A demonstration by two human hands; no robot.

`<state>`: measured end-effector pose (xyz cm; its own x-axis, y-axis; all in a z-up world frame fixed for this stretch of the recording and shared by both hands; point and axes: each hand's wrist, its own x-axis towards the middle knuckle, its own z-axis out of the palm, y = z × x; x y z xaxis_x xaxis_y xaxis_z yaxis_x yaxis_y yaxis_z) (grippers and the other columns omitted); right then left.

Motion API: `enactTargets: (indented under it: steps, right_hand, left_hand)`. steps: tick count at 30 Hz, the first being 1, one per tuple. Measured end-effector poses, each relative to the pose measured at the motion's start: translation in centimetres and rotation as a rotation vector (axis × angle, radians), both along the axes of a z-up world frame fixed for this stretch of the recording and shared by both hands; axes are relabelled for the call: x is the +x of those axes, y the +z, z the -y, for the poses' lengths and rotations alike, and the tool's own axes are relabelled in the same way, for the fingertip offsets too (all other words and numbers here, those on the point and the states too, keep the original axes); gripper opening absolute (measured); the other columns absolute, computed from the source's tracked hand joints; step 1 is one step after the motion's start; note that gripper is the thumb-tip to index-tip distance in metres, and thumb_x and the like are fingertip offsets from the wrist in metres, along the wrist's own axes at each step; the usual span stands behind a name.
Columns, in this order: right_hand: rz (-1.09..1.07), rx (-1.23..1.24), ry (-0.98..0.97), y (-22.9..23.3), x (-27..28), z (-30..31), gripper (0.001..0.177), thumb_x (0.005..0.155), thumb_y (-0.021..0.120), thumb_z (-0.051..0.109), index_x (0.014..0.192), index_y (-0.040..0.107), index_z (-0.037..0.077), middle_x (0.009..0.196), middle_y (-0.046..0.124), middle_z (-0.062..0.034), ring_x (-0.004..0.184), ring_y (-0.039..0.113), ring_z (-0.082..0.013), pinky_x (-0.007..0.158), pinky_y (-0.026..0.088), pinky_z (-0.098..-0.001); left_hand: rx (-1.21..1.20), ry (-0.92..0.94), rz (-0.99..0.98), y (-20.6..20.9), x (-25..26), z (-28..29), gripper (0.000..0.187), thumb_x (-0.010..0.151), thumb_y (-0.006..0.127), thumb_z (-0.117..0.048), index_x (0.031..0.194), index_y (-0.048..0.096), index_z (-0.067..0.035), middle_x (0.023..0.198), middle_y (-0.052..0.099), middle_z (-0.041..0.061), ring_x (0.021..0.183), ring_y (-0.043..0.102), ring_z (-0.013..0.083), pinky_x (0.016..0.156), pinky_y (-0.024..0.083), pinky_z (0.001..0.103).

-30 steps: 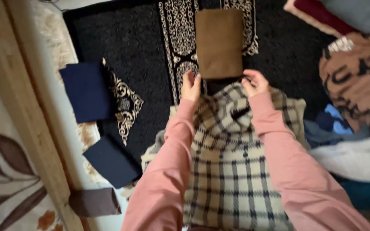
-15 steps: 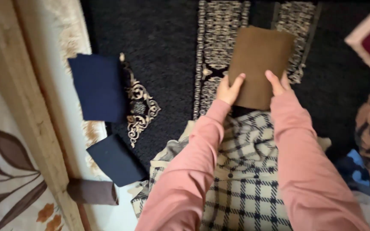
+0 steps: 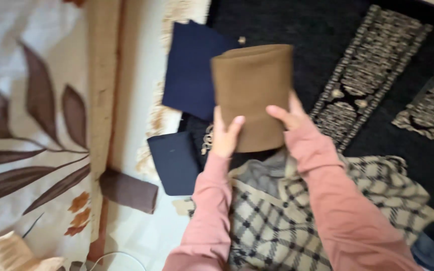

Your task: The person sits on a rug and folds a plaid shirt by hand, smoothing and aligning the fabric into a compact rectangle. They then fold a brown cloth item and place it on top of the folded shirt.

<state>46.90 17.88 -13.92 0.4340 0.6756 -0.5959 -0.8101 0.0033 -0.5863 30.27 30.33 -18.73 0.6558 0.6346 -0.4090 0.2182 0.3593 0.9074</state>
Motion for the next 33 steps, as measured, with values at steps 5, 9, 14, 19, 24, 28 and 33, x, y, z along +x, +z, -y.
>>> enactTargets:
  steps: [5, 9, 14, 19, 24, 28, 33]
  right_hand:
    - [0.351, 0.063, 0.143, -6.0, -5.4, -10.3, 0.080, 0.094, 0.076, 0.020, 0.160, 0.032, 0.008, 0.148, 0.056, -0.0119, 0.135, 0.054, -0.0237, 0.111, 0.046, -0.0348]
    - [0.766, -0.256, 0.183, -8.4, -8.3, -11.6, 0.072, 0.093, 0.082, 0.023, 0.152, 0.044, 0.007, 0.138, 0.063, -0.0135, 0.123, 0.063, -0.0235, 0.101, 0.052, -0.0352]
    - [0.765, -0.323, 0.162, -9.1, -9.6, -7.4, 0.059, 0.093, 0.079, 0.018, 0.145, 0.053, 0.008, 0.125, 0.068, -0.0096, 0.106, 0.067, -0.0164, 0.090, 0.057, -0.0294]
    - [0.751, -0.305, 0.160, -9.8, -11.4, 7.8, 0.035, 0.098, 0.072, 0.013, 0.131, 0.066, 0.004, 0.119, 0.072, -0.0060, 0.106, 0.068, -0.0113, 0.091, 0.055, -0.0263]
    - [0.672, -0.365, -0.053, -9.9, -14.9, 28.2, 0.027, 0.100, 0.065, 0.003, 0.127, 0.066, 0.001, 0.118, 0.072, -0.0042, 0.110, 0.068, -0.0116, 0.097, 0.053, -0.0259]
    - [0.908, -1.020, -0.215, -9.4, -16.4, 42.8, 0.025, 0.097, 0.068, 0.007, 0.122, 0.073, 0.006, 0.123, 0.071, -0.0093, 0.102, 0.067, -0.0186, 0.091, 0.053, -0.0318]
    - [0.793, -1.447, -0.365, -11.4, -15.3, 54.1, 0.098, 0.073, 0.097, 0.034, 0.150, 0.039, 0.013, 0.144, 0.043, -0.0251, 0.137, 0.039, -0.0392, 0.115, 0.035, -0.0482]
  left_hand:
    - [0.117, 0.186, -0.214, 0.4, -5.6, -7.3, 0.059, 0.102, 0.065, -0.023, 0.151, 0.040, -0.002, 0.140, 0.060, 0.017, 0.126, 0.059, 0.0264, 0.106, 0.048, 0.038]
    - [0.095, 0.128, -0.550, -1.6, -7.4, -8.9, 0.067, 0.101, 0.058, -0.039, 0.156, 0.033, -0.010, 0.141, 0.058, 0.020, 0.128, 0.058, 0.0357, 0.106, 0.045, 0.041]
    - [0.622, 0.287, -0.526, -1.2, -7.1, -5.7, 0.064, 0.102, 0.063, -0.040, 0.148, 0.041, -0.003, 0.140, 0.052, 0.024, 0.131, 0.051, 0.0429, 0.110, 0.038, 0.050]
    - [1.154, 0.223, -0.584, 2.8, -6.3, 2.5, 0.048, 0.094, 0.070, -0.030, 0.136, 0.052, -0.015, 0.137, 0.055, 0.016, 0.132, 0.050, 0.0351, 0.109, 0.035, 0.052]
    - [0.902, -0.447, -0.229, 0.3, -4.7, 12.4, 0.071, 0.084, 0.079, -0.041, 0.140, 0.048, -0.011, 0.139, 0.058, 0.019, 0.132, 0.051, 0.0376, 0.103, 0.041, 0.051]
    - [0.684, -0.978, -0.552, -0.9, -2.2, 17.4, 0.104, 0.070, 0.084, -0.055, 0.152, 0.038, -0.010, 0.125, 0.063, 0.021, 0.122, 0.056, 0.0390, 0.098, 0.042, 0.056]
    - [0.504, -0.883, -0.752, -0.5, 1.9, 19.5, 0.100, 0.071, 0.084, -0.066, 0.138, 0.045, -0.003, 0.129, 0.066, 0.025, 0.125, 0.061, 0.0388, 0.110, 0.042, 0.053]
